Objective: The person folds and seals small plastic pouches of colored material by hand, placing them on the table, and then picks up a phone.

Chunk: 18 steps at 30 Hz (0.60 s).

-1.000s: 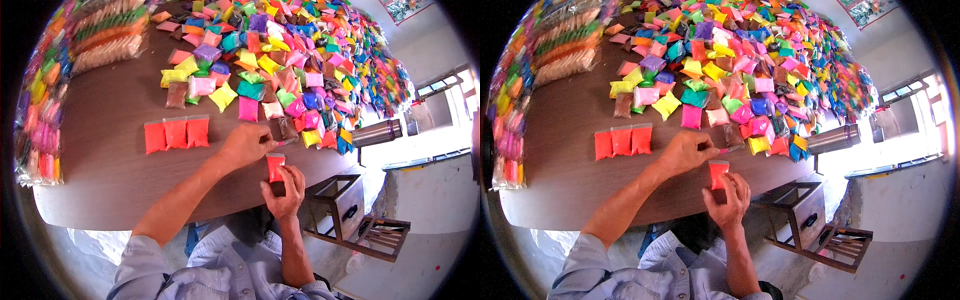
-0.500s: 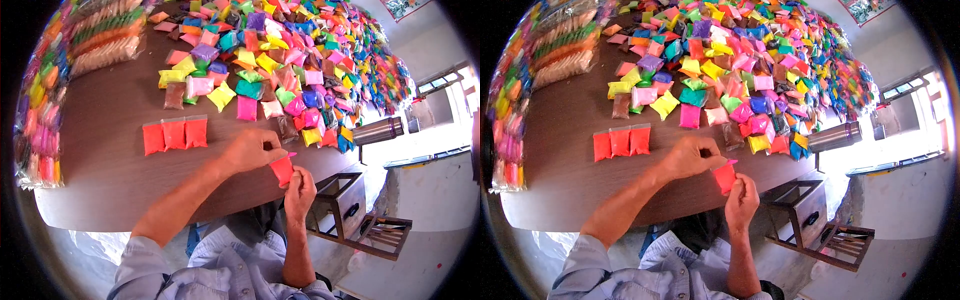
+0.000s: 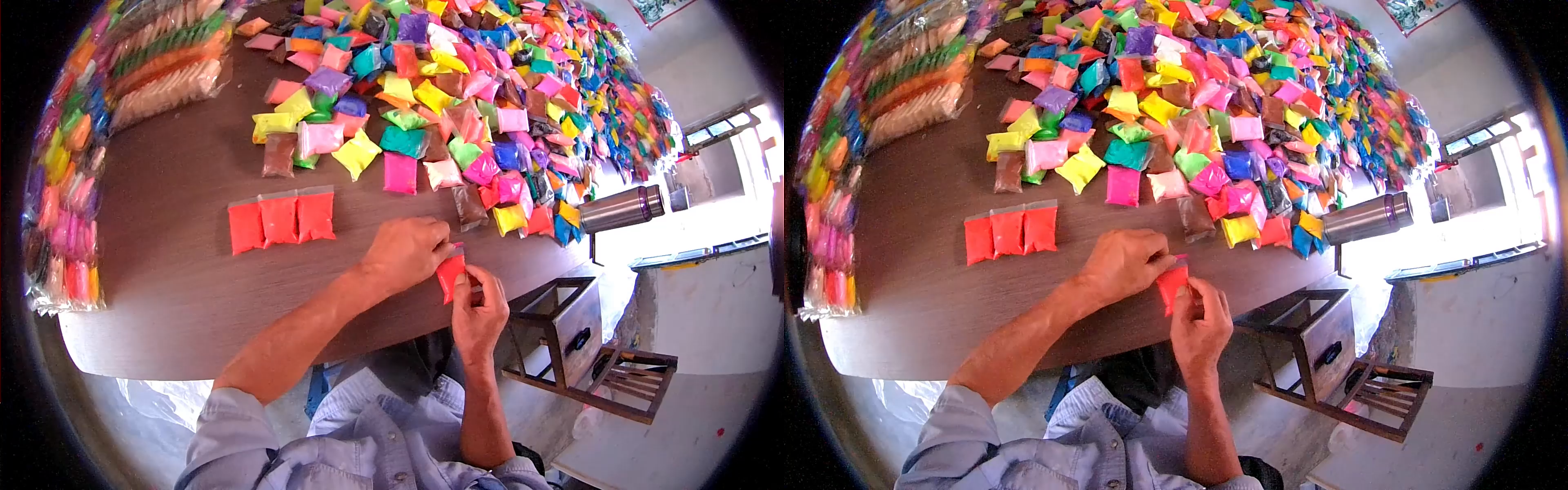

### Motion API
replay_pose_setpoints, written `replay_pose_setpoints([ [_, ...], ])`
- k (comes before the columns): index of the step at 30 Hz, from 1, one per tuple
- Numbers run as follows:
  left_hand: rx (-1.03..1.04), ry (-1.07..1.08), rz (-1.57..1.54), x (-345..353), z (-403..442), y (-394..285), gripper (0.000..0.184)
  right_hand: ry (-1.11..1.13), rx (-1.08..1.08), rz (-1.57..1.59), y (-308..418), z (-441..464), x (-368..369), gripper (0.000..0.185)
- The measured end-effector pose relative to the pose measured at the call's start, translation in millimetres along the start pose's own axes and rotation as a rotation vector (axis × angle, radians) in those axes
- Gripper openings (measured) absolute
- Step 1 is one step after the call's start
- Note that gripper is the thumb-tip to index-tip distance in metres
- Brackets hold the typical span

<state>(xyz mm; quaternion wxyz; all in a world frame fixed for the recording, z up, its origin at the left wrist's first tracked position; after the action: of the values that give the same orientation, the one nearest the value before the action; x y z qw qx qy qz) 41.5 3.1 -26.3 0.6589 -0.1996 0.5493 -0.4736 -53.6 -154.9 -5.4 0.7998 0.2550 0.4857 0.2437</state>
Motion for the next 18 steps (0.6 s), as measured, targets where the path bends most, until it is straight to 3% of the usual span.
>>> replay_pose_setpoints([
  [4,-0.143,0.073,-0.182,-4.5,3.2,2.9,0.023,-0.012,-0.041,-0.01,-1.4,-1.4,1.6,0.02],
  [8,-0.084,0.118,-0.192,-13.9,3.9,-5.5,0.024,-0.013,-0.019,-0.005,1.6,-1.5,1.6,0.02],
  [10,-0.018,0.207,-0.041,-14.6,2.4,-8.6,0.024,-0.017,-0.057,-0.047,-1.2,-1.8,3.0,0.021],
  [13,0.027,0.176,-0.04,-7.8,1.7,-1.5,0.024,-0.02,-0.119,-0.07,1.3,-0.1,3.5,0.021],
  [18,-0.028,0.143,0.039,-13.3,3.4,1.9,0.023,-0.013,-0.193,-0.108,1.2,0.4,3.8,0.022],
])
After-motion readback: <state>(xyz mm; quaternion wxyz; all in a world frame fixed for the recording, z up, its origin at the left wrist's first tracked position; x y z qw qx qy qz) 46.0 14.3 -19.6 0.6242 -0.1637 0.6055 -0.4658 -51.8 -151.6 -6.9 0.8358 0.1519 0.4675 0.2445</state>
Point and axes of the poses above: each hand's wrist, its own z-axis towards the middle knuckle, its own x-axis out of the palm, y = z × x, the point moved 1 cm from there along z, towards the middle knuckle, and after that the axes turned 6 degrees about -x, right-handed, at the moved point
